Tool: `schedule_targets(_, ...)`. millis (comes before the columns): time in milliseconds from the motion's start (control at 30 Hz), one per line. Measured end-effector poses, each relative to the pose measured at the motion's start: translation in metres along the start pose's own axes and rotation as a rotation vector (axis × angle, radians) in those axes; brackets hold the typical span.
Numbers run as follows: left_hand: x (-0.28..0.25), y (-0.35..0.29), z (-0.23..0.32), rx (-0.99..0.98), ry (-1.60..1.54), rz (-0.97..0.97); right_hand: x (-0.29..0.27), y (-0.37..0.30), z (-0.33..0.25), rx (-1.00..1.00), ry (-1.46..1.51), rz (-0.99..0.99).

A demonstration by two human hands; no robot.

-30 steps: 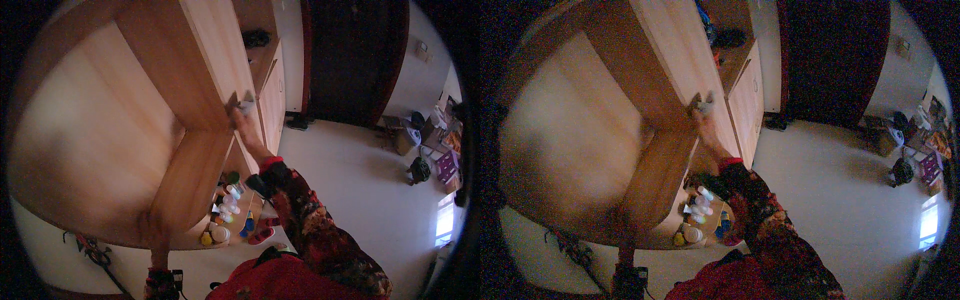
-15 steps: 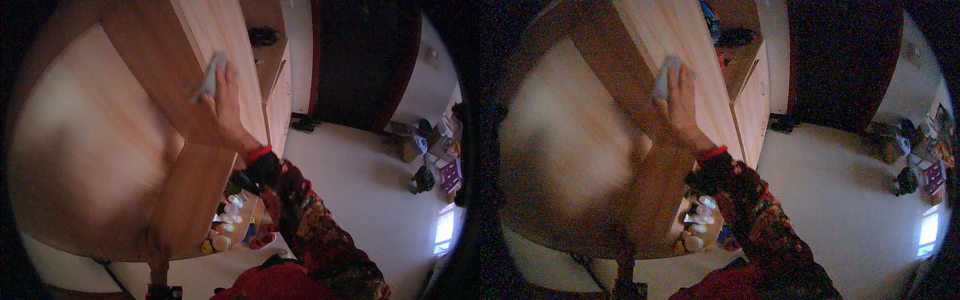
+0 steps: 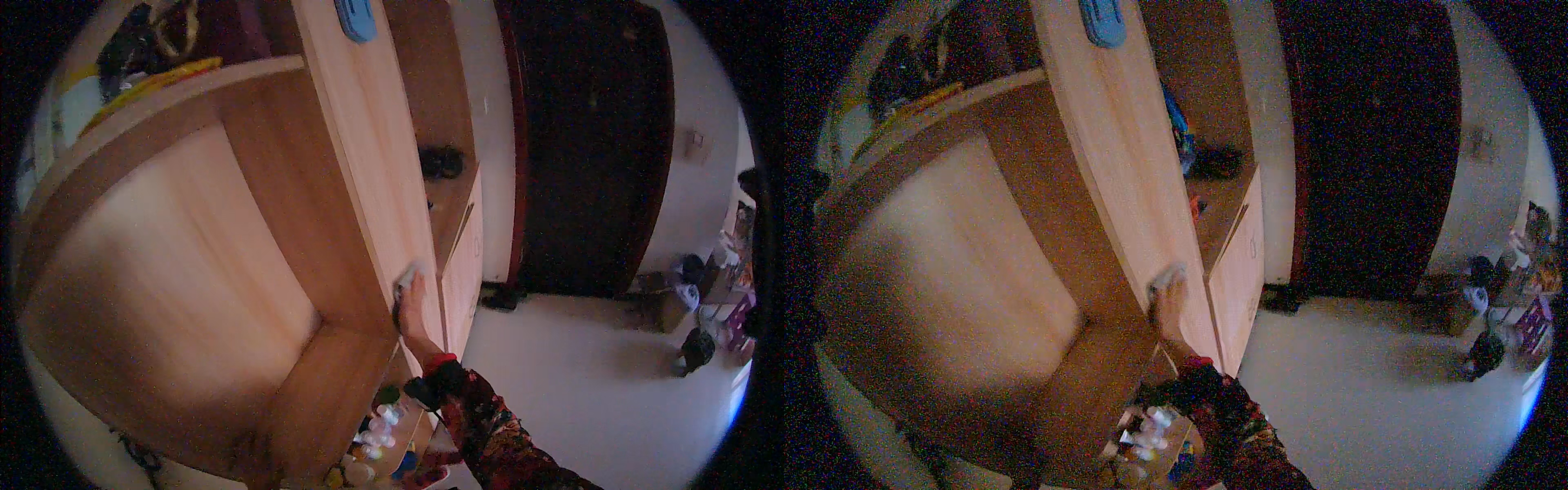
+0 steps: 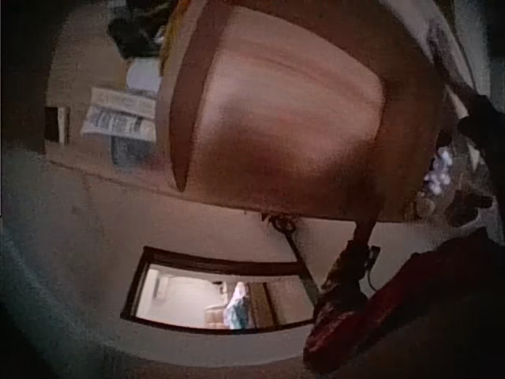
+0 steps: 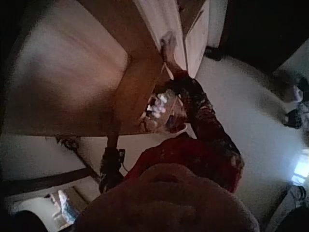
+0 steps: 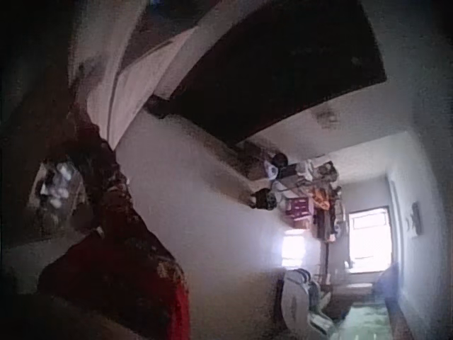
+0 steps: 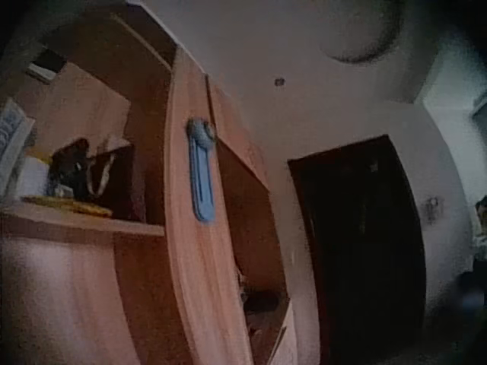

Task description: The person wipes a wooden shelf with a cloth, then picks up and wipes several small bottles and containers one by one before placing them back. The person also wipes the shelf surface and handles a plastic container and a tube.

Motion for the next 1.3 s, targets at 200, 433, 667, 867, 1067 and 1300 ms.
schedule_targets(200,-0.033,-0.021,-0.010,-0.073,-0.252,0.119,0.049,0.024,-0.293,-0.513,-0.106,-0.135)
schedule_targets(433,-0.016,-0.058,-0.024,-0.095,-0.348,0.141,0.086,0.017,-0.424,-0.926,-0.128,-0.147)
schedule_targets(667,0.028,-0.118,-0.033,-0.150,-0.374,0.142,0.076,0.008,-0.432,-0.997,-0.134,-0.198)
schedule_targets(867,0.051,-0.132,-0.050,-0.235,-0.348,0.136,0.045,0.036,-0.409,-1.024,-0.142,-0.094)
schedule_targets(1067,0.041,-0.127,-0.043,-0.263,-0.335,0.111,0.017,0.116,-0.331,-0.918,-0.173,0.109)
schedule_targets(1300,0.017,-0.092,-0.038,-0.258,-0.290,0.108,0.036,0.187,-0.398,-1.354,-0.315,0.217)
Point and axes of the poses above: each hand's wrist, its own y-axis towards the middle knuckle, its own x-axis out of the palm, z = x × y, the point moved 7 cm from there along y, towards the middle knuckle, and after that the axes turned 7 degrees about y, right-handed, at the moved point
